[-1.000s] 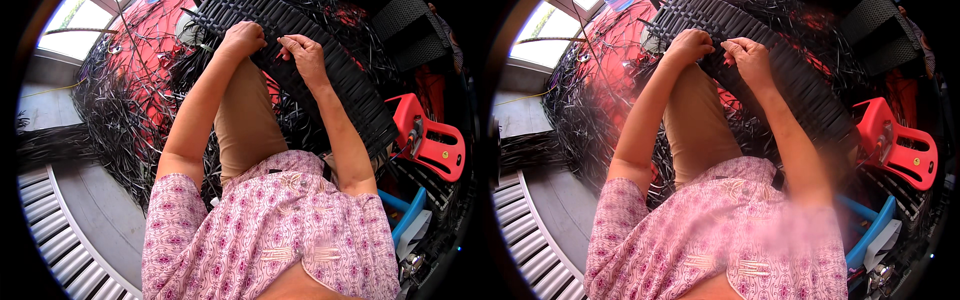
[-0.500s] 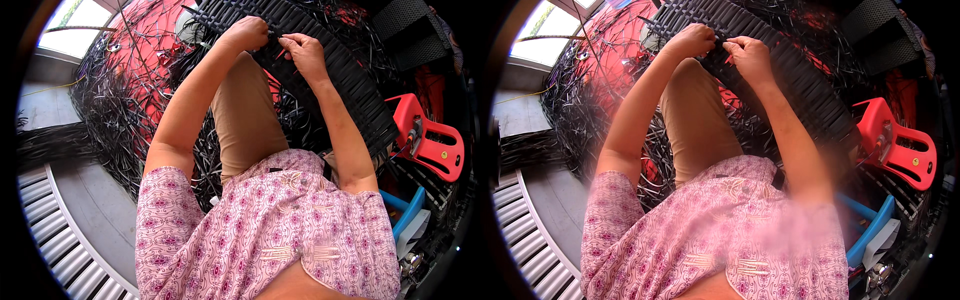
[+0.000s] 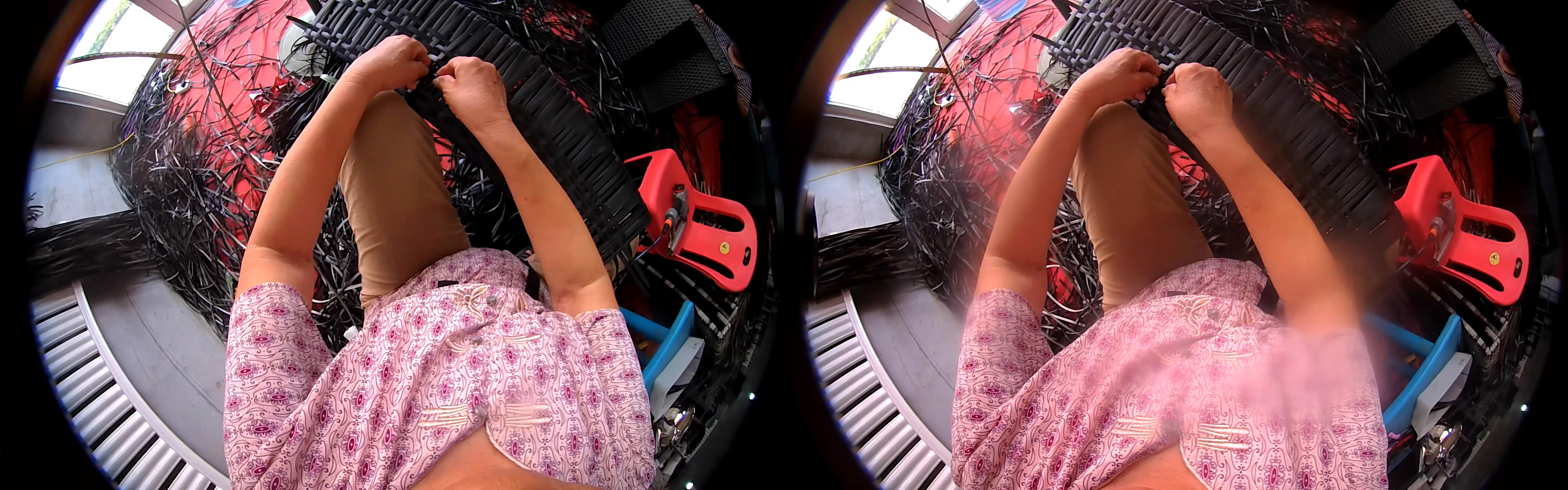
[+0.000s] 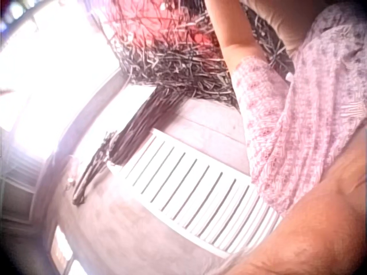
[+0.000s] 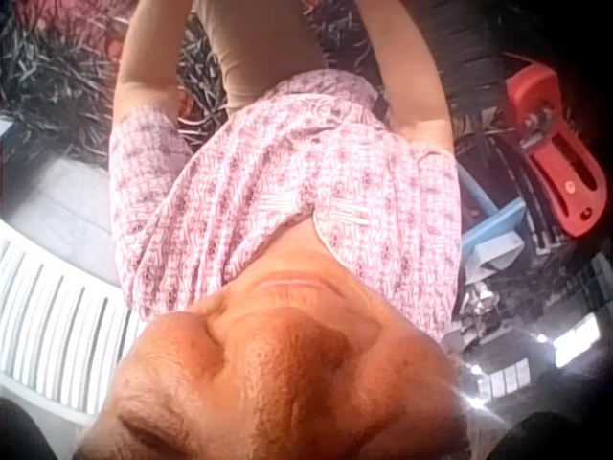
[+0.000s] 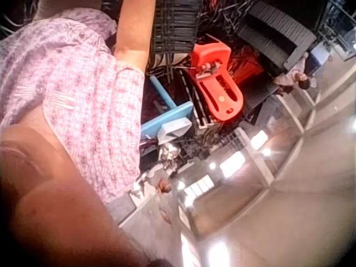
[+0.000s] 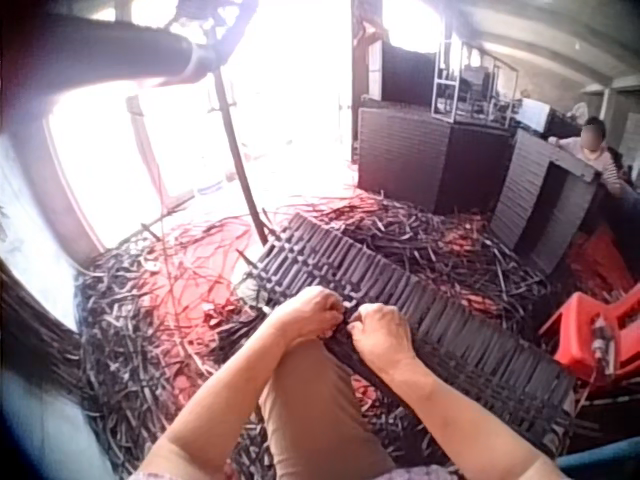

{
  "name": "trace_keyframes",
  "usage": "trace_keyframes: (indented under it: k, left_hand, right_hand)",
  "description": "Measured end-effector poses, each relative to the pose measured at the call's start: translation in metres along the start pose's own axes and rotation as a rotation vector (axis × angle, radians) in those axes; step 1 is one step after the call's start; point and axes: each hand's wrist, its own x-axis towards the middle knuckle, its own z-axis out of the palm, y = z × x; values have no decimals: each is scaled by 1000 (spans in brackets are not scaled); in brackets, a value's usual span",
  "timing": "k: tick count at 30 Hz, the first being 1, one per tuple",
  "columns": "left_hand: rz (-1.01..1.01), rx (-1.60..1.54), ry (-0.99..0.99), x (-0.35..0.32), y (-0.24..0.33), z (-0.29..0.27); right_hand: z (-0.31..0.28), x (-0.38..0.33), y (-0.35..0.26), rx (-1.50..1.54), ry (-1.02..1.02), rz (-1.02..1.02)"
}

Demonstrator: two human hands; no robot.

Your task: The person sits cross-legged on the floor and weaves black plastic strips into a large, curved furniture frame. They interlace the strips by hand, pulling them through the existing weave to create a tight pattern. The person occasionally lifts and rotates the frame to access different sections.

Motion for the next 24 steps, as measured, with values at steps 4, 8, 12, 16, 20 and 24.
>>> trace_keyframes:
  k: [4,8,12,16,20,24]
  left_hand:
    - [5,-27,6,0,-2,-2]
    - [-40,-133,5,-3,-3,-4]
    - [-68,-220,-7,-5,-9,-6]
    - [-65,-274,-11,-4,-16,-6]
    - [-123,-361,71,-7,-28,-6]
    - [-151,-426,108,-20,-36,-24]
  right_hand:
    - [4,-2,3,47,26,-18]
    - [6,-8,1,22,81,-32]
    - [10,-9,-7,-79,112,-51]
    - [16,-5,-10,-183,127,-86]
    - [18,-5,-10,-45,160,-138]
    - [16,-24,-3,110,206,-244]
